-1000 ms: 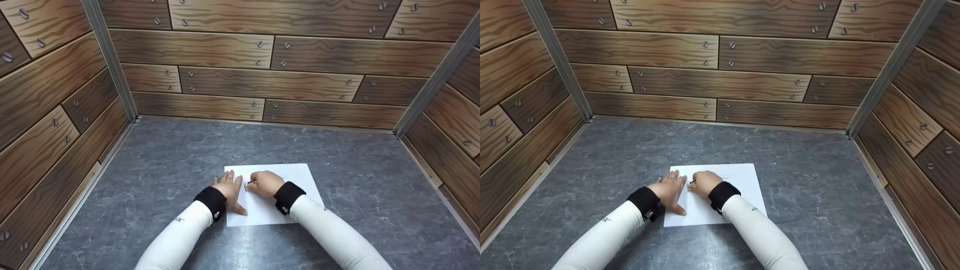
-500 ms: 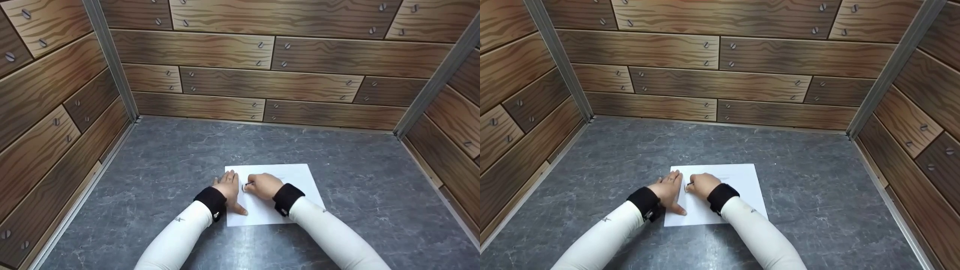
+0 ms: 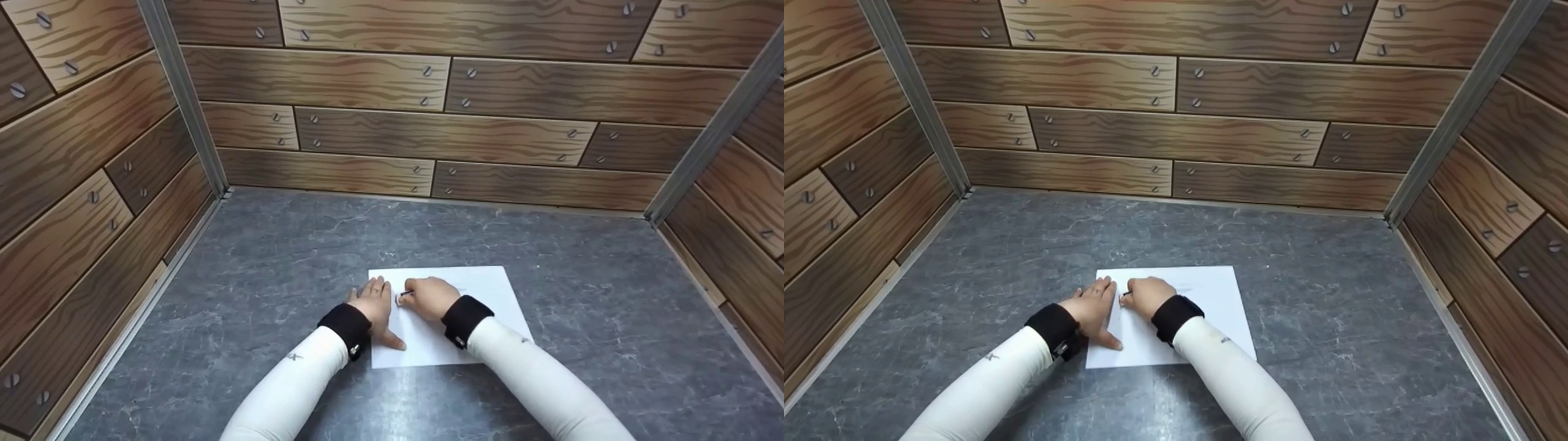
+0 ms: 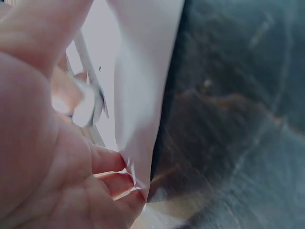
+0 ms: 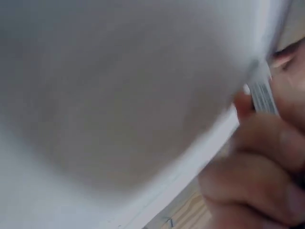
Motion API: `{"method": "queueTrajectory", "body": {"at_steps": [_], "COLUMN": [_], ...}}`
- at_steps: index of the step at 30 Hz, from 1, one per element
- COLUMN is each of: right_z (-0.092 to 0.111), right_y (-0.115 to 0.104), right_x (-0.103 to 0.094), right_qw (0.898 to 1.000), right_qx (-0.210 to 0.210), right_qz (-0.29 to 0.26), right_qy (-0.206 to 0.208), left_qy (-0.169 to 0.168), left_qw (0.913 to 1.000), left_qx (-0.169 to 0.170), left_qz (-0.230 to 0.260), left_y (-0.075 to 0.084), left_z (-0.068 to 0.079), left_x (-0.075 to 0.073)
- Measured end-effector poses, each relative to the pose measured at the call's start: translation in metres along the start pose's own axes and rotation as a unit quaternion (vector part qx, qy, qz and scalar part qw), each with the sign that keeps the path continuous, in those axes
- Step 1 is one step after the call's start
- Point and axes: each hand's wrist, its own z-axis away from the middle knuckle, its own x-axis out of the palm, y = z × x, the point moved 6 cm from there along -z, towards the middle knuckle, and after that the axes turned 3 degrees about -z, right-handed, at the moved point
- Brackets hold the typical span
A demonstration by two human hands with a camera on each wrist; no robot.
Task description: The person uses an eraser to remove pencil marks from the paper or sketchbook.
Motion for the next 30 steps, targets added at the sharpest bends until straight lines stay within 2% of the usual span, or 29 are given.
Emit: {"method": "queueTrajectory", "body": {"at_steps": [2,6,9,14,16,23,28,30], "right_z": [0.001,0.004,0.004,0.000,-0.001,-0.004,-0.011,-0.011], "right_y": [0.000,-0.003,-0.005,-0.004,-0.005,-0.007,-0.004,-0.004], "right_x": [0.001,0.007,0.007,0.000,0.001,0.011,0.005,0.004], "right_qw": [1.000,0.999,0.998,1.000,1.000,0.997,0.999,1.000], "right_qx": [0.000,-0.030,-0.032,0.003,0.006,-0.013,0.015,0.014], "right_qz": [-0.001,-0.005,-0.010,-0.011,-0.009,-0.019,-0.015,-0.012], "right_qy": [0.005,-0.044,-0.061,-0.016,-0.011,-0.078,-0.032,-0.018], "left_qy": [0.003,0.000,-0.001,-0.009,-0.016,-0.005,-0.004,-0.004], "left_qw": [1.0000,1.0000,1.0000,0.9999,0.9999,0.9996,0.9998,0.9999], "left_qx": [0.001,0.003,0.004,0.001,-0.001,0.003,0.002,0.001], "left_qz": [0.000,0.006,0.003,-0.004,-0.002,0.029,0.018,0.014], "left_y": [0.000,0.000,0.000,0.000,0.000,0.000,-0.001,-0.001], "left_z": [0.000,-0.002,-0.002,0.000,0.001,0.005,0.002,0.000], "left_x": [0.000,0.002,0.002,0.001,0.000,-0.002,-0.002,-0.001]}}
